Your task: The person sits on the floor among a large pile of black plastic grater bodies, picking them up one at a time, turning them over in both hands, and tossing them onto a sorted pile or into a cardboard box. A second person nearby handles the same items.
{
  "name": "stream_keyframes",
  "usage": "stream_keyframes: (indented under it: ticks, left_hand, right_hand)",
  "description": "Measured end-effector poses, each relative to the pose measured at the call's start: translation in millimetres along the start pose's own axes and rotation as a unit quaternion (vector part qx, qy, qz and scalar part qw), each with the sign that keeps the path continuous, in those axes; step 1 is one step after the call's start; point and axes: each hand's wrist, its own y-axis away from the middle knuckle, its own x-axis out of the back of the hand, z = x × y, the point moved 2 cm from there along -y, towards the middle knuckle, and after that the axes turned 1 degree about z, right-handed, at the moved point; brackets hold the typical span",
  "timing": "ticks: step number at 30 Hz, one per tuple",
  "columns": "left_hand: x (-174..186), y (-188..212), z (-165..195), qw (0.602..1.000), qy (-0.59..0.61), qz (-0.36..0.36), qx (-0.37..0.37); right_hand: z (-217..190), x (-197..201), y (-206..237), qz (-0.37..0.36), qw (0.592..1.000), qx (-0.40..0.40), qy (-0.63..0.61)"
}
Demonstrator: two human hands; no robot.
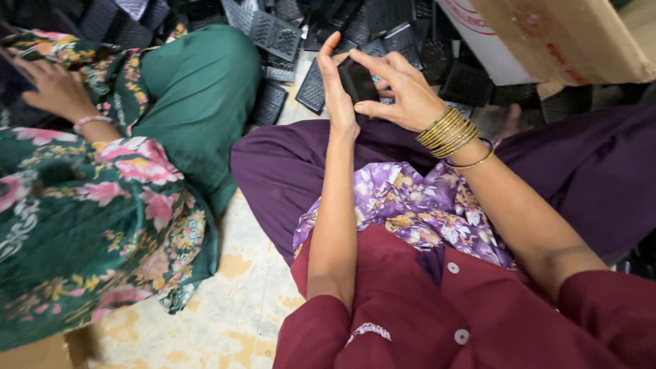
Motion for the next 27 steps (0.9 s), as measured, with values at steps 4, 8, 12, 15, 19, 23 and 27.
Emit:
stream_keyframes:
  ticks: [4,8,12,15,19,23,27]
  left_hand:
    - [4,1,12,0.998,0.039,0.023,-0.036]
    - [14,-5,28,0.955,-0.231,0.141,-0.119]
    - [20,-4,37,0.913,-0.309,0.226,-0.143]
    - [31,-7,42,0.93,-0.216,0.259,-0.144]
    - [33,-5,39,0.943,-0.146,0.268,-0.133]
    - [26,0,47,0.942,-0.234,0.197,-0.139]
    - [40,2,70,0.945,-0.197,0.197,-0.17]
  right_hand:
    - [-8,-11,-4,0.063,0.997,0.046,0.001]
    - [-8,-17,0,0.038,0.993,-0.035,0.105]
    - [-21,-28,9,0.02,0.989,0.096,0.11]
    - [-25,-35,18,0.023,0.99,0.093,0.105]
    - [-23,-41,31,0.054,0.986,0.057,0.146]
    - [-24,-31,36,0.022,0.987,0.011,0.158]
    - [-41,18,26,0.028,0.998,-0.035,0.041]
